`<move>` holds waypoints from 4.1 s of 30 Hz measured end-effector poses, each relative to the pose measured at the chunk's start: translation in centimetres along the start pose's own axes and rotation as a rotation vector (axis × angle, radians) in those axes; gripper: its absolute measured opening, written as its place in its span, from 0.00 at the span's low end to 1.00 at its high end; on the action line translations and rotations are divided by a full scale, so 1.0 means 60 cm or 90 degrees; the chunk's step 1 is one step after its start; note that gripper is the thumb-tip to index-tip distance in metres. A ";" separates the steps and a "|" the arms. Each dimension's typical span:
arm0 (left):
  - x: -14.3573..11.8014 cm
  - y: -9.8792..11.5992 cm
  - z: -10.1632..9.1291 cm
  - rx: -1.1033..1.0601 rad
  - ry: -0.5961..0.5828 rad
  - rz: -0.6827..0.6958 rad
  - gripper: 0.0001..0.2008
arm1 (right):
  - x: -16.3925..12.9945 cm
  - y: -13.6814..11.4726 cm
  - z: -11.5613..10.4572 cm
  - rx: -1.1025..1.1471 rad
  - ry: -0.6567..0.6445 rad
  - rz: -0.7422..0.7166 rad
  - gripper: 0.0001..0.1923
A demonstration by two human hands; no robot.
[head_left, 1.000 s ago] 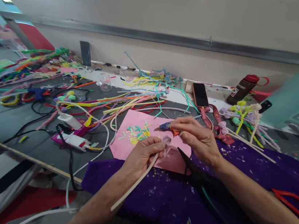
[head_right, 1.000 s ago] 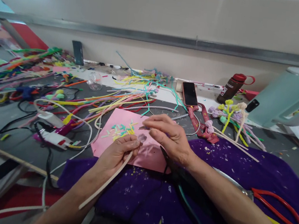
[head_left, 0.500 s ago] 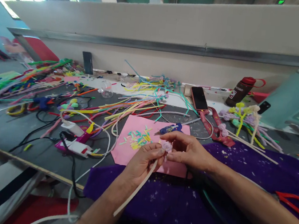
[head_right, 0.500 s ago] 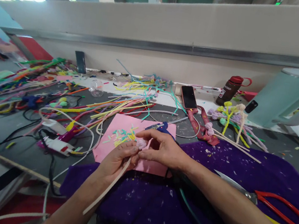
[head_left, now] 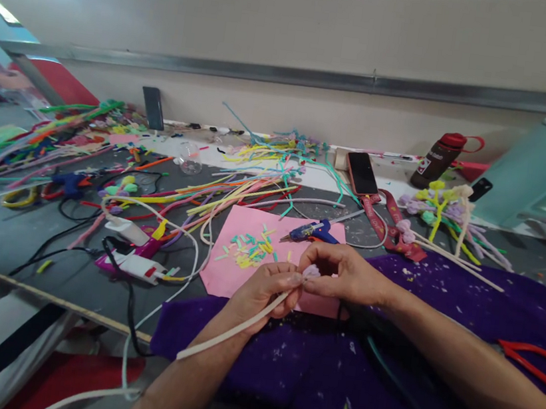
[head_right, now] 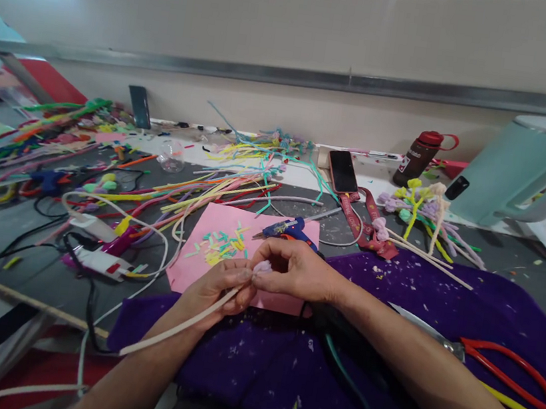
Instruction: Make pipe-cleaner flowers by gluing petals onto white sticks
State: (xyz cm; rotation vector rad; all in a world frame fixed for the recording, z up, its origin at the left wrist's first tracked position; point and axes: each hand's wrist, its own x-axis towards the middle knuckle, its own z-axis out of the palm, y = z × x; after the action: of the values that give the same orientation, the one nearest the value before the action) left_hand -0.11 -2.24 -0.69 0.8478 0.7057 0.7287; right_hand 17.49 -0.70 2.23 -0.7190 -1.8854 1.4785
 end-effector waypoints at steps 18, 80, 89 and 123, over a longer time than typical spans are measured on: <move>0.002 0.000 0.004 0.035 0.056 0.035 0.13 | 0.001 0.004 -0.008 -0.042 0.072 0.008 0.04; 0.002 0.000 -0.006 -0.027 0.285 0.209 0.07 | 0.008 0.021 0.062 0.242 0.035 0.180 0.14; 0.001 -0.010 -0.003 0.069 0.261 0.245 0.05 | 0.009 0.032 0.060 0.182 0.107 0.147 0.14; -0.003 -0.001 0.006 0.038 0.272 0.228 0.06 | 0.009 0.034 0.062 0.159 0.074 0.162 0.19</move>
State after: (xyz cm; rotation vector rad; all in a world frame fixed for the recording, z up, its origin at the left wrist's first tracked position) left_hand 0.09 -2.53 -0.55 0.8935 0.9695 1.2383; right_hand 14.42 -2.20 -0.31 -0.9281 -1.5304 1.7510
